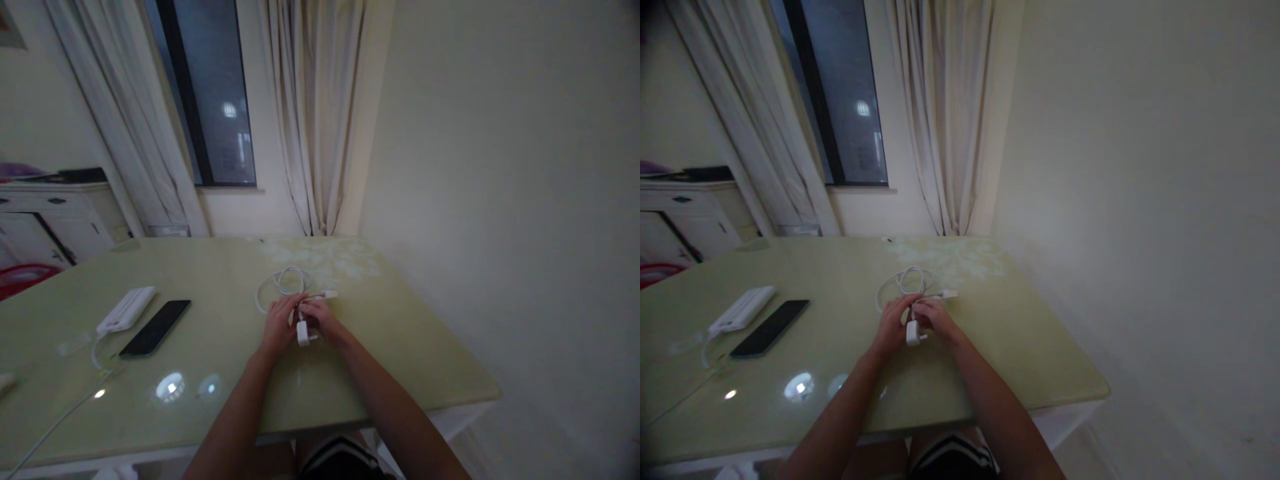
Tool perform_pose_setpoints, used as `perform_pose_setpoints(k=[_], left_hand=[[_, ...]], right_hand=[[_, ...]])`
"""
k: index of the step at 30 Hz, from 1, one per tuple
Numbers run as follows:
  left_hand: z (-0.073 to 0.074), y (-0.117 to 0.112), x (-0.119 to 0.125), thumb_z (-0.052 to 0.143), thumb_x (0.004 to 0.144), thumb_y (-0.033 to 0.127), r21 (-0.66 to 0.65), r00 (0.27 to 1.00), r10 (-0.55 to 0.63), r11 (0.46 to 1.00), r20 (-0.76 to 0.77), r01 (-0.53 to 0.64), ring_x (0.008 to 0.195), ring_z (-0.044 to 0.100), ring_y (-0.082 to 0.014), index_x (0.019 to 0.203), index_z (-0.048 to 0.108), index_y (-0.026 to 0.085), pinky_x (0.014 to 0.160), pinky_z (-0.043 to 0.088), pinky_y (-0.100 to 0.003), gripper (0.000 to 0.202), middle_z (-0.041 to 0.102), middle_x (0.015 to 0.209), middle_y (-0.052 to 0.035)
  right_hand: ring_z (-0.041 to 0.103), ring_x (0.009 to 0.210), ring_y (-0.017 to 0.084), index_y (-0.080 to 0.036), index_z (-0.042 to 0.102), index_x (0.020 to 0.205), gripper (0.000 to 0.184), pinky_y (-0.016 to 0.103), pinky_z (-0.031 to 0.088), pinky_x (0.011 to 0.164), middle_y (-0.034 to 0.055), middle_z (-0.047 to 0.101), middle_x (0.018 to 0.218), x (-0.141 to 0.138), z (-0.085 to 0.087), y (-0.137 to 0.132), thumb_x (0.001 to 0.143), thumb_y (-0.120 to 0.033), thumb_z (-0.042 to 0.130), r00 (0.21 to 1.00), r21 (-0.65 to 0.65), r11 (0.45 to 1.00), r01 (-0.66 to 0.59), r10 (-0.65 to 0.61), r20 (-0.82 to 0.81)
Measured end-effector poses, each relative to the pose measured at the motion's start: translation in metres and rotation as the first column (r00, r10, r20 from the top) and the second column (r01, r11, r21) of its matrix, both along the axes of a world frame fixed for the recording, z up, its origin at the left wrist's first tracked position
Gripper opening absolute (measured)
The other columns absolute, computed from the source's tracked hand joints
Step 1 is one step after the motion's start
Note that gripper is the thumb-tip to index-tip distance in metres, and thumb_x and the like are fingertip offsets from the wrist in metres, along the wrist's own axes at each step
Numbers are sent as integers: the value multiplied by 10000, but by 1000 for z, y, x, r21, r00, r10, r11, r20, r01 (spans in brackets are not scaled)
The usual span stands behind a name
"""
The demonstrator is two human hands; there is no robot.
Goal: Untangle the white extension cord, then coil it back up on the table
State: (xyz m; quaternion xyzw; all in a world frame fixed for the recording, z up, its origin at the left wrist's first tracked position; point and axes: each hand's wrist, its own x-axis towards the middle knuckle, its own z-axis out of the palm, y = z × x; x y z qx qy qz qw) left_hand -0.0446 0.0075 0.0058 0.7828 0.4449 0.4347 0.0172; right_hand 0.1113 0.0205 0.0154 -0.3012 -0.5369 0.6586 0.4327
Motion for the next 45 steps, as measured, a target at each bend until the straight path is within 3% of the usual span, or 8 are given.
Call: perform_pose_setpoints(k=[9,14,18,21,23,33,39,45], left_hand=[[-10,9,2,610,880,230,45,998,50,998,48,-52,1069,653,-258,1284,641,254,898,475,-371,407,724,1175,-88],[-8,8,3,532,947,267,73,995,-25,997,97,18,1112,628,-241,1368,591,250,965,479,-369,426,690,1252,-90],[-5,3,4,489,964,238,146,990,20,988,137,-40,1070,601,-244,1363,618,267,948,495,-379,421,654,1224,-107],[-3,0,6,509,963,241,182,984,-1,983,175,-32,1004,595,-238,1393,597,273,912,510,-376,440,661,1080,-98],[-3,-1,10,514,970,249,187,980,-39,982,196,1,1021,596,-237,1401,586,278,930,503,-384,437,674,1089,-93],[-1,-13,48,492,1001,314,23,848,-35,999,528,26,993,670,-202,1059,684,225,916,521,-375,220,726,1033,-67],[11,-20,50,499,985,394,-236,771,128,971,624,30,957,704,-216,1031,712,208,863,536,-349,287,757,1026,-83],[18,-22,43,508,968,469,-304,781,182,952,597,10,922,705,-222,976,733,198,835,528,-331,353,762,1012,-92]], right_hand=[[576,570,123,-163,690,798,310,249,467,580,7,645,680,3,4,-4,749,-451,794,996,6,997,-77,77,-34],[597,630,151,-198,658,845,317,266,474,588,11,657,736,4,6,-1,713,-417,844,984,182,967,179,-178,-19],[624,841,193,-234,634,1028,440,315,515,742,43,663,962,7,8,1,701,-413,868,853,459,758,463,-522,2],[600,1071,257,-238,657,1130,460,411,464,974,93,657,1119,12,12,-1,761,-457,822,738,732,554,396,-666,104],[574,1160,282,-242,663,1170,453,442,409,1049,110,657,1189,17,13,0,814,-506,762,704,823,491,284,-690,169],[631,1027,260,-221,681,1097,648,415,385,956,91,719,1059,36,15,9,891,-783,433,708,902,418,108,-669,226],[612,851,207,-209,671,915,564,377,375,878,44,689,840,33,12,7,951,-710,414,689,883,458,100,-672,271],[621,791,177,-196,683,883,500,351,366,849,23,694,799,31,7,5,940,-662,510,650,886,438,154,-720,243]])
